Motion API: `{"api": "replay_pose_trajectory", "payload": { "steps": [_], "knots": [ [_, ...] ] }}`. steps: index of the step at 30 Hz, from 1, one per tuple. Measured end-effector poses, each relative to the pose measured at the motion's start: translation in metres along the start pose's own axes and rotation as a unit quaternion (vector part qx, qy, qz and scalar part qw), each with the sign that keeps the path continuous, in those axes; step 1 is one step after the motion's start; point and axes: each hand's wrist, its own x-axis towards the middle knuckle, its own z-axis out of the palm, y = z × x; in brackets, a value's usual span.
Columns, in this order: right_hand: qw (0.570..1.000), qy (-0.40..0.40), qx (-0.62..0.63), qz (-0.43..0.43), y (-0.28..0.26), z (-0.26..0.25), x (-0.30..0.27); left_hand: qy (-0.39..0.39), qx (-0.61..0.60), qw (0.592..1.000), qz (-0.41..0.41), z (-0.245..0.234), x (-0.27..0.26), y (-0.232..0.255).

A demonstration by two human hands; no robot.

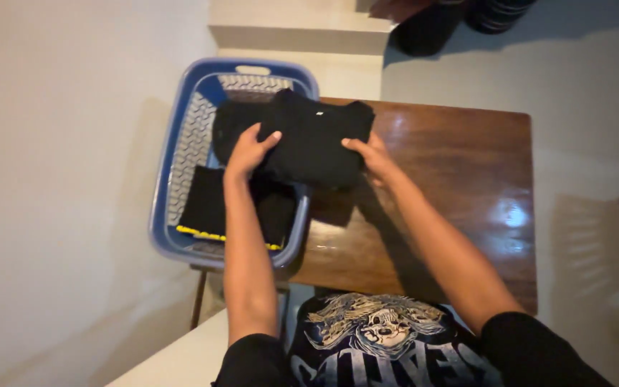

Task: The person folds several garments one by one on a wooden table, including a dark t-shirt, a pink striped shirt, and black shorts. After folding each item, the person places it into a blue laundry basket. The process is repeated for multiple items until the basket contains the folded clothes.

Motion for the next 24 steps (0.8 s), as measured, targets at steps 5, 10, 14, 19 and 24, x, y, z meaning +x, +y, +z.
{"api": "replay_pose_trajectory", "payload": {
  "steps": [5, 10, 14, 19, 24],
  "knots": [
    [0.993, -0.054, -0.096, 0.037, 0.013, 0.086, -0.038, 0.064, 0.091, 0.993, -0.049, -0.085, -0.046, -0.040],
    [0.974, -0.128, -0.175, 0.066, 0.017, 0.144, -0.079, 0.087, 0.163, 0.978, -0.100, -0.127, -0.097, -0.031],
    [0.965, -0.154, -0.185, 0.107, 0.045, 0.165, -0.091, 0.071, 0.203, 0.962, -0.171, -0.146, -0.111, -0.074],
    [0.954, -0.160, -0.229, 0.107, 0.090, 0.161, -0.081, 0.064, 0.244, 0.945, -0.209, -0.148, -0.113, -0.131],
    [0.864, -0.053, -0.493, -0.088, 0.054, 0.182, -0.130, 0.240, 0.394, 0.880, -0.111, -0.110, -0.150, -0.073]
  ]
}}
